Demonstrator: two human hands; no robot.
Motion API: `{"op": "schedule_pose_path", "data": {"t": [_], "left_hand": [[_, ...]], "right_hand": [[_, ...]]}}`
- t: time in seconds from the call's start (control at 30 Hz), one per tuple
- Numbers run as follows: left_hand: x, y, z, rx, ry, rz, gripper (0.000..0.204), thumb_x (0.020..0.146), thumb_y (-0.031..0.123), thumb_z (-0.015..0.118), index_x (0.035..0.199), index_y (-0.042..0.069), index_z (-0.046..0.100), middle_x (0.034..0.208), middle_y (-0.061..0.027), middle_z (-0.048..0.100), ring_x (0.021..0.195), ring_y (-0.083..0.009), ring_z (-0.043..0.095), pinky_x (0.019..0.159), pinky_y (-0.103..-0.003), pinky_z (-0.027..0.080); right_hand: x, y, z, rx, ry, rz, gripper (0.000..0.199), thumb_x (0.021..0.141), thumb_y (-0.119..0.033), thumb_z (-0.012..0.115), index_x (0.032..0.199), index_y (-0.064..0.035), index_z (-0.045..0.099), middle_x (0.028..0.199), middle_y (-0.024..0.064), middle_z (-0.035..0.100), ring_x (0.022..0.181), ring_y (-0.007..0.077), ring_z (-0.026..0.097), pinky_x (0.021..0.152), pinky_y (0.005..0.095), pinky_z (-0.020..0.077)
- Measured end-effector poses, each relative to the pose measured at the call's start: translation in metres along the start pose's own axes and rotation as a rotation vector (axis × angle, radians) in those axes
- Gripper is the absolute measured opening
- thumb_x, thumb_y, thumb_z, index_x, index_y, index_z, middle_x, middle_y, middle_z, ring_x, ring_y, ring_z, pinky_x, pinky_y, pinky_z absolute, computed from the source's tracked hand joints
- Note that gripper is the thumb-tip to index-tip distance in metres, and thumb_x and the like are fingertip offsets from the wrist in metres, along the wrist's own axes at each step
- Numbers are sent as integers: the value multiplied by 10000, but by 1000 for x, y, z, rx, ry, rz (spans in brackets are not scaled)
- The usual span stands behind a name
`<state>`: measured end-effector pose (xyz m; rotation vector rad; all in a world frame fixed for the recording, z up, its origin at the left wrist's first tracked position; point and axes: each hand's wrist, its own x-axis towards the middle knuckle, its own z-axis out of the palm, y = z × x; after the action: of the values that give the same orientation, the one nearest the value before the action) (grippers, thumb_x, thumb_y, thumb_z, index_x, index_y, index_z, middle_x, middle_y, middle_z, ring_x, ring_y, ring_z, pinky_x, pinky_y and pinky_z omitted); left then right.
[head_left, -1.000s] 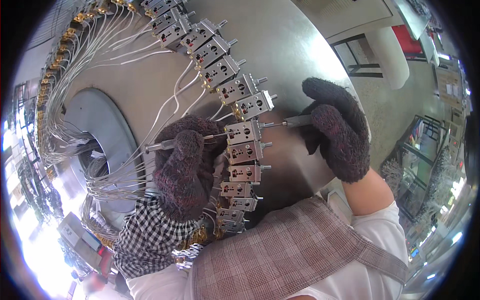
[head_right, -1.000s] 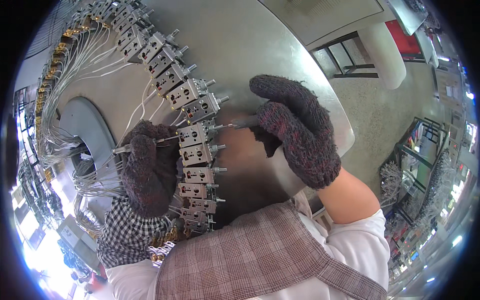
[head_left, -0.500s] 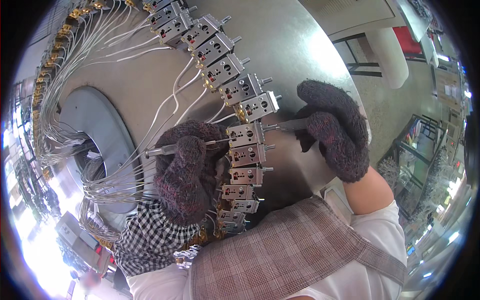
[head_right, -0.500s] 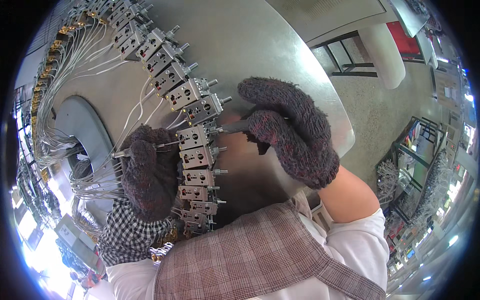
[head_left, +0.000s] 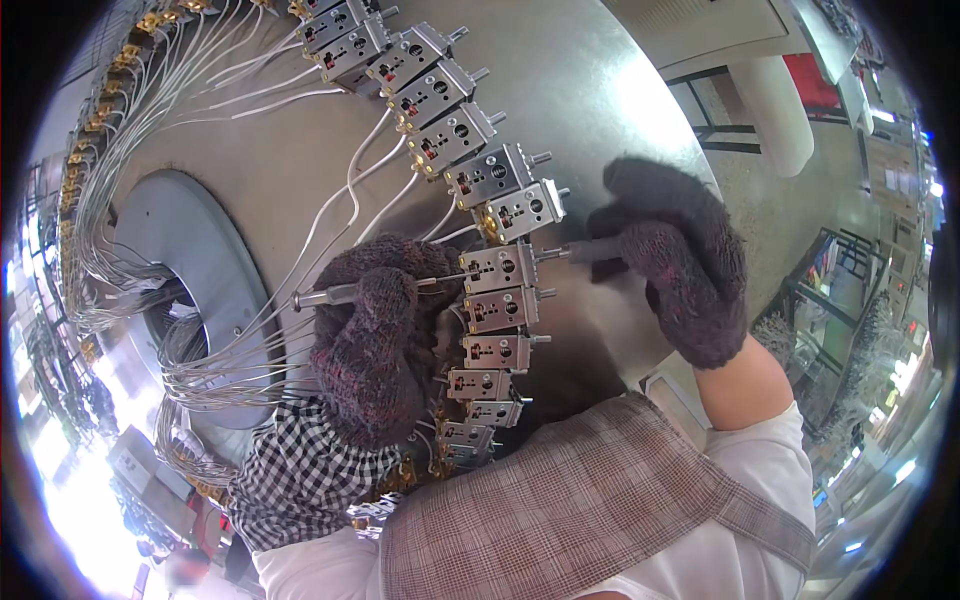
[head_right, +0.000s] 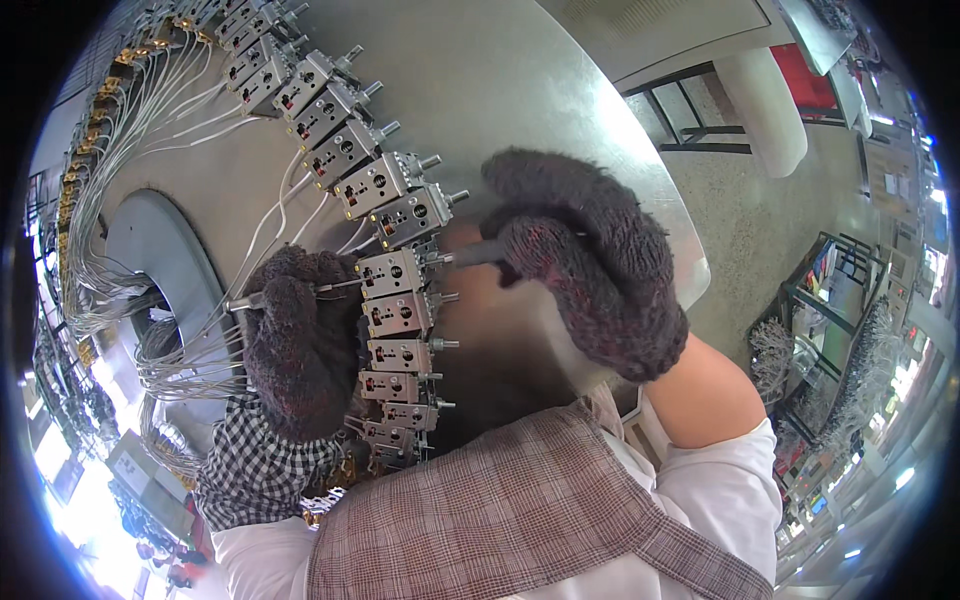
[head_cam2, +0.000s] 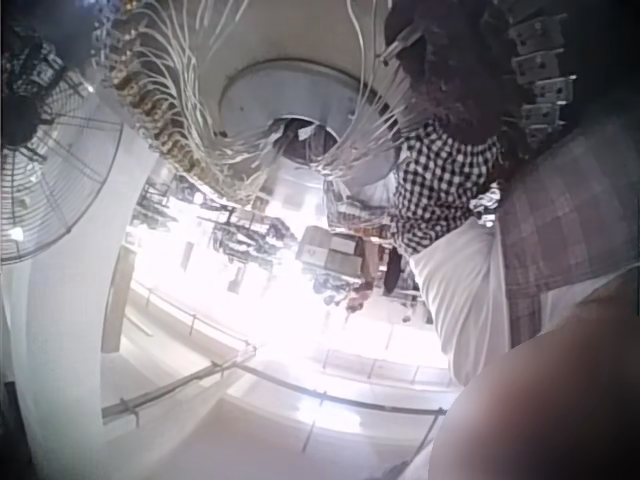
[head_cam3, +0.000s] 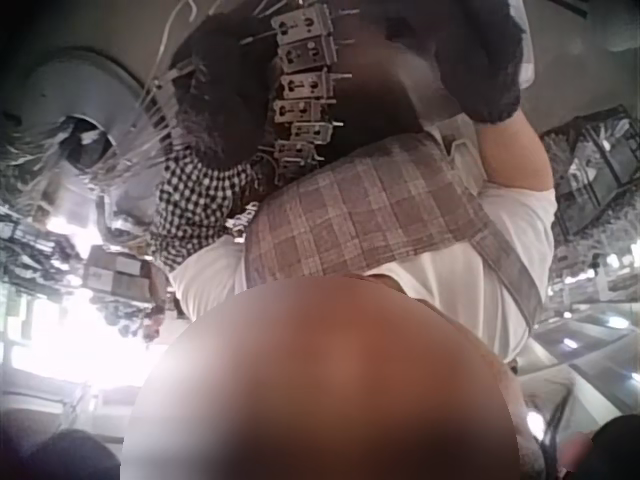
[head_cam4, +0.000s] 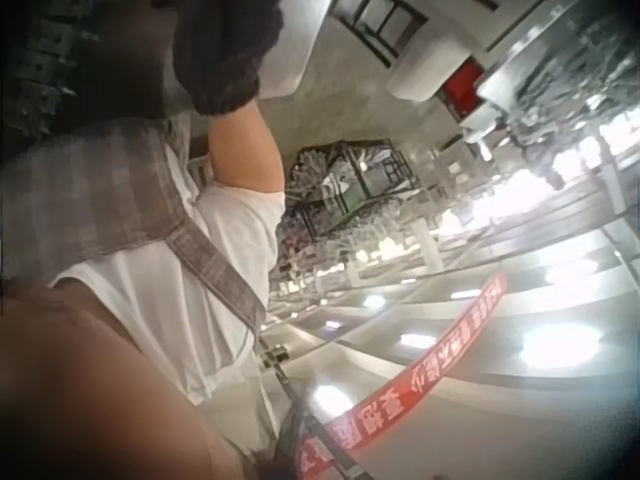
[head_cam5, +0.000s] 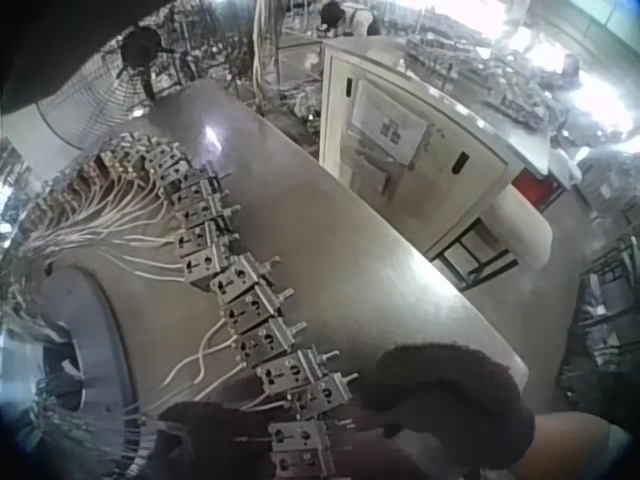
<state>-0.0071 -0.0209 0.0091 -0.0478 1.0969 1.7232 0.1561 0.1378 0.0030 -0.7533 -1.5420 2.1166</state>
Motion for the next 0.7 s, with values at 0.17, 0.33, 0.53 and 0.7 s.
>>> {"op": "schedule_pose_path", "data": {"t": [0.17, 0.33, 0.53, 0.7], "left_hand": [[0, -3, 6, 104, 64, 69, 192, 880, 220, 550, 929, 34, 544, 905, -101, 591, 844, -232, 584, 702, -377, 508], [3, -3, 3, 70, 35, 29, 198, 873, 213, 563, 891, 18, 536, 854, -120, 586, 802, -237, 584, 683, -376, 508], [4, -5, -4, -21, -7, -13, 230, 873, 230, 563, 877, 2, 534, 837, -135, 583, 761, -252, 595, 637, -366, 520], [5, -8, -7, 32, 34, 6, 236, 873, 231, 564, 878, -3, 538, 846, -142, 584, 762, -260, 601, 626, -371, 528]], "right_hand": [[2, -4, -5, -235, -47, 39, 362, 885, -161, 539, 1196, 9, 463, 1033, 134, 586, 895, 177, 594, 625, 261, 502], [-4, -11, 0, -306, 30, 173, 345, 898, -173, 518, 1185, 15, 473, 1065, 140, 560, 845, 178, 601, 619, 273, 503], [0, -9, 2, -66, 36, 40, 307, 901, -151, 510, 1158, 17, 500, 1078, 137, 551, 802, 174, 589, 606, 273, 500], [3, 11, 6, -224, 147, -123, 311, 914, -181, 488, 1149, 24, 496, 824, 101, 619, 597, 122, 571, 476, 220, 441]]}}
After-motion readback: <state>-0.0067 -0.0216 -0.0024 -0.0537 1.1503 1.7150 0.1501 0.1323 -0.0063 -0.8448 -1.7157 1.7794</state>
